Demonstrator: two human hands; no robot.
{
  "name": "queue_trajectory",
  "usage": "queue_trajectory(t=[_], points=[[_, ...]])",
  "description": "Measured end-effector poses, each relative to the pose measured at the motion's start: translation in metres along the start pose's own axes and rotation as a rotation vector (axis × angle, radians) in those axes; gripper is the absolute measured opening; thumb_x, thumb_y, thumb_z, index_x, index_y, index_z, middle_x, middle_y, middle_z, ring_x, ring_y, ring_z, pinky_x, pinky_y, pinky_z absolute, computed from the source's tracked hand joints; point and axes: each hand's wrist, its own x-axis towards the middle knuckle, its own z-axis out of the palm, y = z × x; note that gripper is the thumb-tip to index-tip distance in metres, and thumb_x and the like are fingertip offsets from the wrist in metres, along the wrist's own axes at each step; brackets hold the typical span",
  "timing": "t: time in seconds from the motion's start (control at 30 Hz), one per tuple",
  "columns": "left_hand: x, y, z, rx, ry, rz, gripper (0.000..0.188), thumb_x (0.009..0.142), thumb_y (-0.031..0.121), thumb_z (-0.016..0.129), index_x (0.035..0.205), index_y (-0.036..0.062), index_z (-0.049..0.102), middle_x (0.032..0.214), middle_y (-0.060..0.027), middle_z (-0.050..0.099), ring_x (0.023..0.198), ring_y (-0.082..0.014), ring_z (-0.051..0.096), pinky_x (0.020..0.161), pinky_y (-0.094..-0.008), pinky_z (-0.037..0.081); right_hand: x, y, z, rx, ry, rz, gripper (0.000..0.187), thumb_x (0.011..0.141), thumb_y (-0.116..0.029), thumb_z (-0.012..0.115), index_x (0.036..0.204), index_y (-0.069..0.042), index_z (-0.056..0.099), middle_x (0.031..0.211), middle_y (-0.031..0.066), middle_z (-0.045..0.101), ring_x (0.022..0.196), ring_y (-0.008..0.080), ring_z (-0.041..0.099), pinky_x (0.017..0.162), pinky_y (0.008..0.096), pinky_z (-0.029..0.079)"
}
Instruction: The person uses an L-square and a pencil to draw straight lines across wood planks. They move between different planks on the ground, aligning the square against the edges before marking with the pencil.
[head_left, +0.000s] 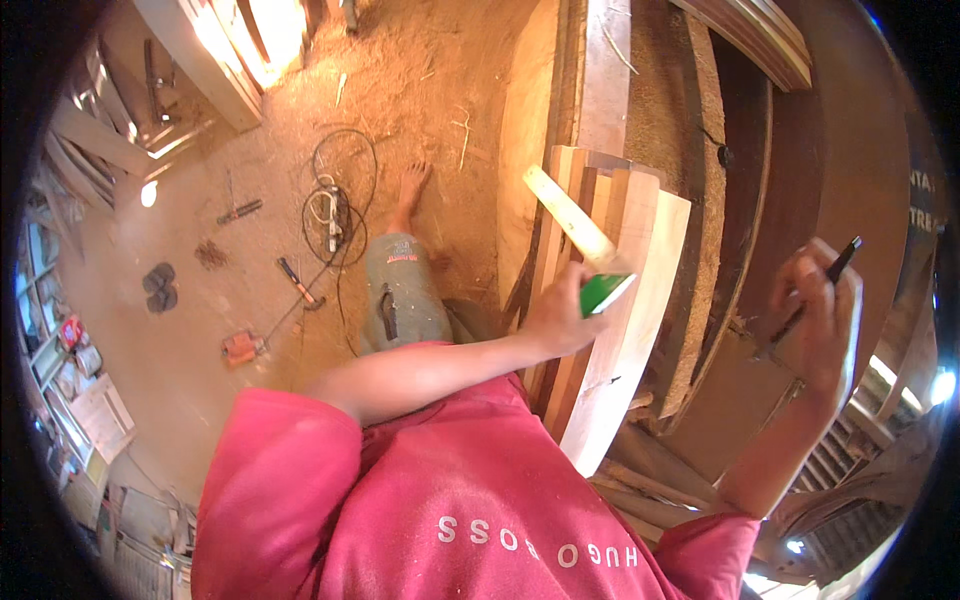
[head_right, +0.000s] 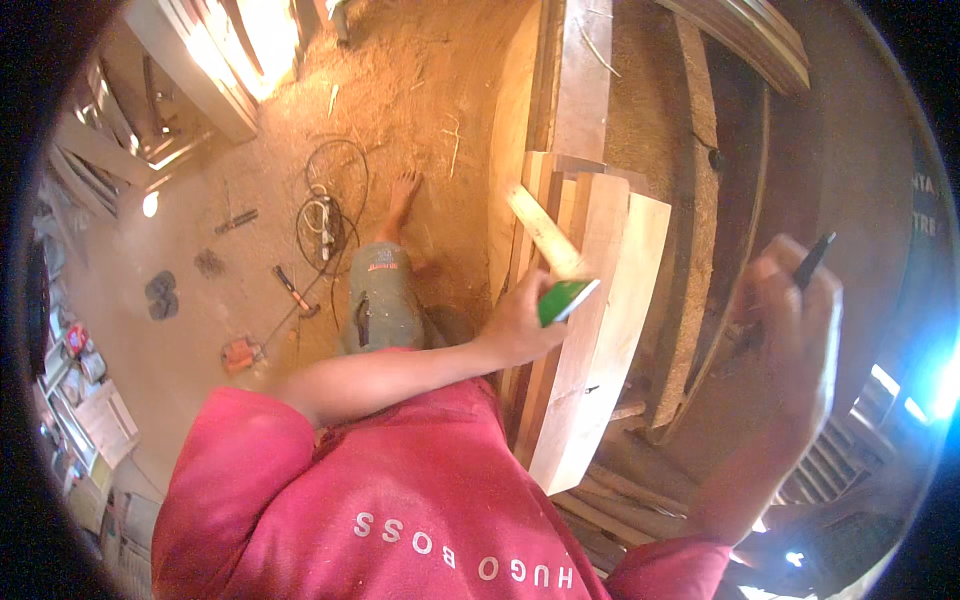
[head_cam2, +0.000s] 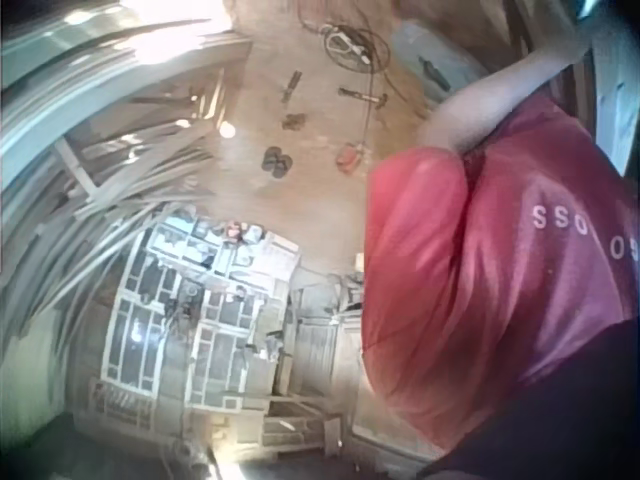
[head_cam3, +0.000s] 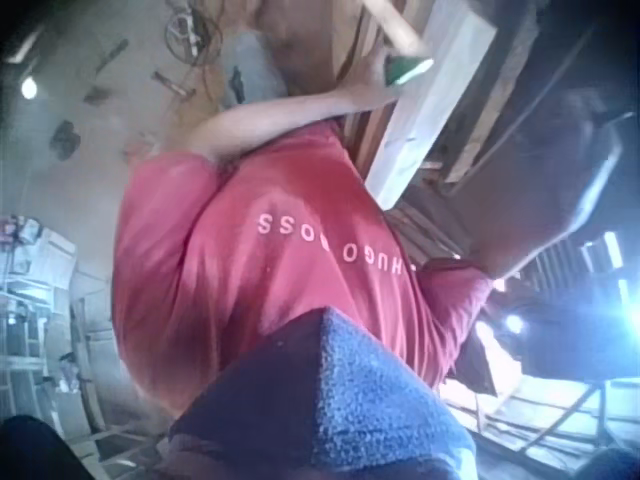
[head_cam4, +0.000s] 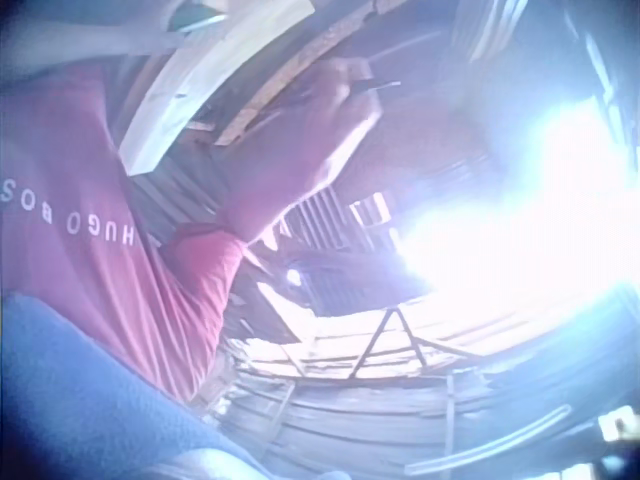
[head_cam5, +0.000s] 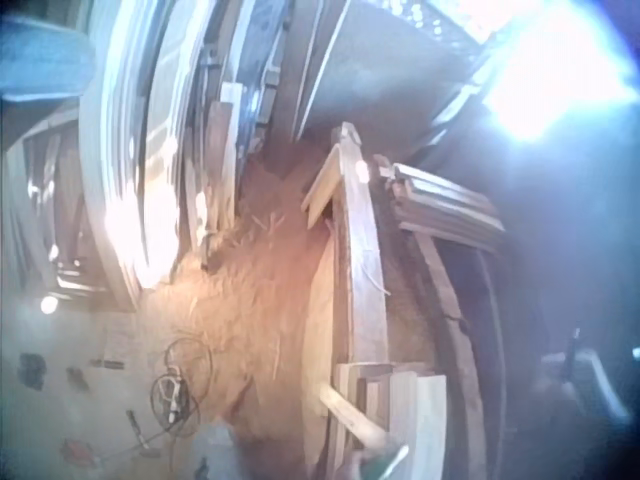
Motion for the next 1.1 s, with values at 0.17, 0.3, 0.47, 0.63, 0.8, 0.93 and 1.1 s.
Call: queue_trajectory(t=[0.17, 0.3, 0.47, 0.63, 0.8, 0.93, 1.1], points=[[-0.017, -0.094, -0.104, 0.804, -0.219, -0.065, 0.062, 0.075, 0.048, 0.073, 0.121, 0.0071, 0.062, 0.108, -0.0225, 0.071, 0.100, -0.0431, 0.068, 0.088, -0.0524, 0.054, -0.101, 0.063, 0.012, 0.404, -0.663, 0.620, 0.017, 0.098, -0.020, 0.060, 0.101, -0.004, 0.066, 0.076, 0.0084, 0.064, 0.074, 0.0199, 0.064, 0.069, 0.0344, 0.050], [-0.036, -0.199, -0.238, 1.081, -0.071, -0.278, 0.065, 0.078, 0.062, 0.069, 0.115, 0.0084, 0.072, 0.105, -0.0227, 0.073, 0.102, -0.0414, 0.070, 0.086, -0.0501, 0.056, -0.248, 0.049, 0.099, 0.579, -0.839, 0.339, 0.028, 0.097, -0.028, 0.059, 0.103, -0.001, 0.065, 0.092, 0.0231, 0.071, 0.087, 0.0399, 0.069, 0.078, 0.0482, 0.052], [-0.077, -0.247, -0.370, 0.593, 0.308, -0.455, 0.058, 0.094, 0.047, 0.065, 0.128, -0.0008, 0.063, 0.105, -0.0092, 0.069, 0.093, -0.0222, 0.065, 0.088, -0.0369, 0.051, -0.437, 0.006, 0.226, 0.753, -0.933, 0.869, 0.038, 0.091, -0.032, 0.061, 0.114, -0.003, 0.069, 0.109, 0.0233, 0.072, 0.104, 0.0399, 0.068, 0.091, 0.0470, 0.053], [-0.046, -0.179, -0.398, 1.297, -0.402, -0.381, 0.056, 0.091, 0.047, 0.070, 0.117, -0.0031, 0.065, 0.089, -0.0114, 0.065, 0.082, -0.0234, 0.064, 0.078, -0.0395, 0.050, -0.599, -0.091, 0.355, 0.804, 0.059, 1.907, 0.047, 0.090, -0.034, 0.065, 0.125, -0.003, 0.067, 0.120, 0.0237, 0.070, 0.113, 0.0377, 0.068, 0.094, 0.0452, 0.053], [0.054, -0.087, -0.347, 1.523, -0.796, 0.062, 0.056, 0.088, 0.047, 0.075, 0.106, -0.0055, 0.067, 0.073, -0.0137, 0.061, 0.070, -0.0246, 0.062, 0.068, -0.0422, 0.050, -0.635, -0.235, 0.448, 0.920, 0.252, 2.450, 0.047, 0.091, -0.035, 0.064, 0.124, -0.001, 0.066, 0.118, 0.0248, 0.070, 0.111, 0.0400, 0.068, 0.091, 0.0483, 0.054], [0.121, -0.040, -0.263, 1.456, -0.765, 0.330, 0.054, 0.087, 0.045, 0.077, 0.100, -0.0065, 0.069, 0.064, -0.0161, 0.060, 0.065, -0.0281, 0.062, 0.064, -0.0452, 0.049, -0.588, -0.327, 0.491, 0.979, 0.004, 2.077, 0.042, 0.092, -0.033, 0.061, 0.117, 0.001, 0.070, 0.113, 0.0272, 0.071, 0.108, 0.0418, 0.069, 0.089, 0.0499, 0.054], [0.089, -0.044, -0.214, 1.500, -0.722, 0.576, 0.046, 0.089, 0.041, 0.076, 0.100, -0.0033, 0.071, 0.069, -0.0209, 0.065, 0.068, -0.0326, 0.065, 0.064, -0.0467, 0.047, -0.530, -0.356, 0.498, 1.144, 0.076, 2.126, 0.041, 0.090, -0.032, 0.063, 0.117, -0.002, 0.072, 0.116, 0.0264, 0.070, 0.111, 0.0413, 0.068, 0.092, 0.0488, 0.054]])
